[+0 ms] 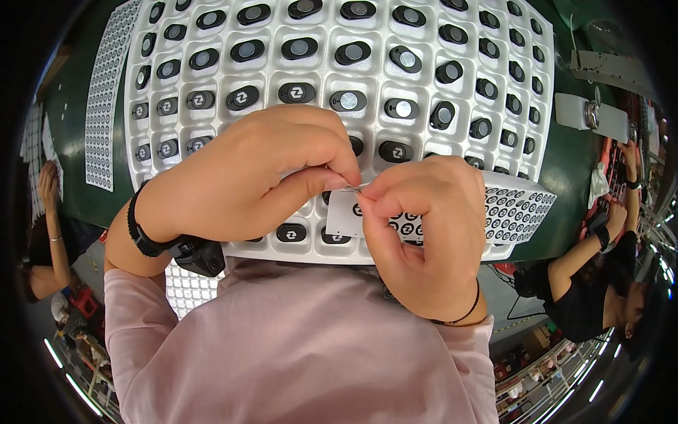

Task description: The person peels circular stickers from a sheet and applies them one by one to the centers of small black components resting in a white tray. After filling the tray, the person sets the used sticker sheet aside and picks up a new sheet to continue the process.

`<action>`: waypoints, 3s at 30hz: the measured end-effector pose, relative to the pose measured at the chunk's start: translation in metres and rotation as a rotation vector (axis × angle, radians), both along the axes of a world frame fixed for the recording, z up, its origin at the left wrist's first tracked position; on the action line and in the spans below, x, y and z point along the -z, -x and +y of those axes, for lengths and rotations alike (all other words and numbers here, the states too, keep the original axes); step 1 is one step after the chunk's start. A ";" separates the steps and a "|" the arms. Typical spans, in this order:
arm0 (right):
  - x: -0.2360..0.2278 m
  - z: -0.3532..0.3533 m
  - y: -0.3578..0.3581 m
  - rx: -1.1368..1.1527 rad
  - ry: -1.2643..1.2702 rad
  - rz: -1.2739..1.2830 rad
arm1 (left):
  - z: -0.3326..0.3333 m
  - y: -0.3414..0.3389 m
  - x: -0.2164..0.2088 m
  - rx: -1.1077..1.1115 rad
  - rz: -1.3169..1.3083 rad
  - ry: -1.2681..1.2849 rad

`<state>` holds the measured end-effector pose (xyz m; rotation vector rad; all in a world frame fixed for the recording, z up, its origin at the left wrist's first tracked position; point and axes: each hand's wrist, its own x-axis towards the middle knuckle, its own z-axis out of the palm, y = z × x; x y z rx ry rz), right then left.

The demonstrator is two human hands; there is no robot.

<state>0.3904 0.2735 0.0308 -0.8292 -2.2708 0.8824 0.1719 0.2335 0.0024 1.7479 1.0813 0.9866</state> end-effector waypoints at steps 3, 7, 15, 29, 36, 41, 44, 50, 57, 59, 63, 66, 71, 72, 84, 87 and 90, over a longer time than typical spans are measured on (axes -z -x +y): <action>0.001 0.003 0.002 -0.048 -0.060 -0.025 | -0.001 0.000 -0.001 -0.002 0.000 0.022; -0.001 0.005 0.002 -0.113 -0.132 -0.062 | -0.002 0.000 -0.004 -0.019 0.045 0.044; -0.018 0.023 -0.007 -0.192 -0.011 -0.119 | -0.002 0.004 -0.010 -0.093 0.375 -0.125; -0.034 0.077 0.028 -0.113 0.198 -0.109 | -0.012 0.022 -0.059 -0.363 0.703 -0.151; 0.000 0.085 0.039 -0.079 0.443 -0.125 | 0.016 0.020 -0.035 -0.258 0.644 -0.021; 0.011 0.085 0.041 -0.115 0.439 -0.113 | 0.022 0.009 -0.015 -0.277 0.618 -0.119; 0.016 0.087 0.040 -0.146 0.383 -0.102 | 0.024 0.008 -0.010 -0.291 0.593 -0.065; 0.017 0.089 0.037 -0.151 0.420 -0.082 | 0.027 0.008 -0.005 -0.275 0.536 0.009; 0.021 0.087 0.036 -0.171 0.412 -0.082 | 0.027 0.007 -0.005 -0.284 0.500 0.045; 0.022 0.087 0.036 -0.169 0.406 -0.079 | 0.027 0.007 -0.005 -0.283 0.502 0.043; 0.023 0.085 0.038 -0.155 0.382 -0.087 | 0.027 0.008 -0.004 -0.282 0.506 0.037; 0.021 0.084 0.038 -0.145 0.367 -0.100 | 0.027 0.008 -0.004 -0.279 0.505 0.031; 0.021 0.084 0.037 -0.137 0.355 -0.112 | 0.028 0.007 -0.004 -0.277 0.500 0.017; 0.020 0.084 0.037 -0.134 0.353 -0.112 | 0.028 0.007 -0.004 -0.277 0.500 0.013; 0.020 0.082 0.034 -0.202 0.167 -0.177 | 0.028 0.007 0.001 -0.303 0.437 -0.019; 0.018 0.081 0.036 -0.198 0.180 -0.181 | 0.028 0.007 0.001 -0.301 0.439 -0.018; 0.018 0.081 0.037 -0.198 0.191 -0.184 | 0.027 0.007 0.001 -0.300 0.441 -0.021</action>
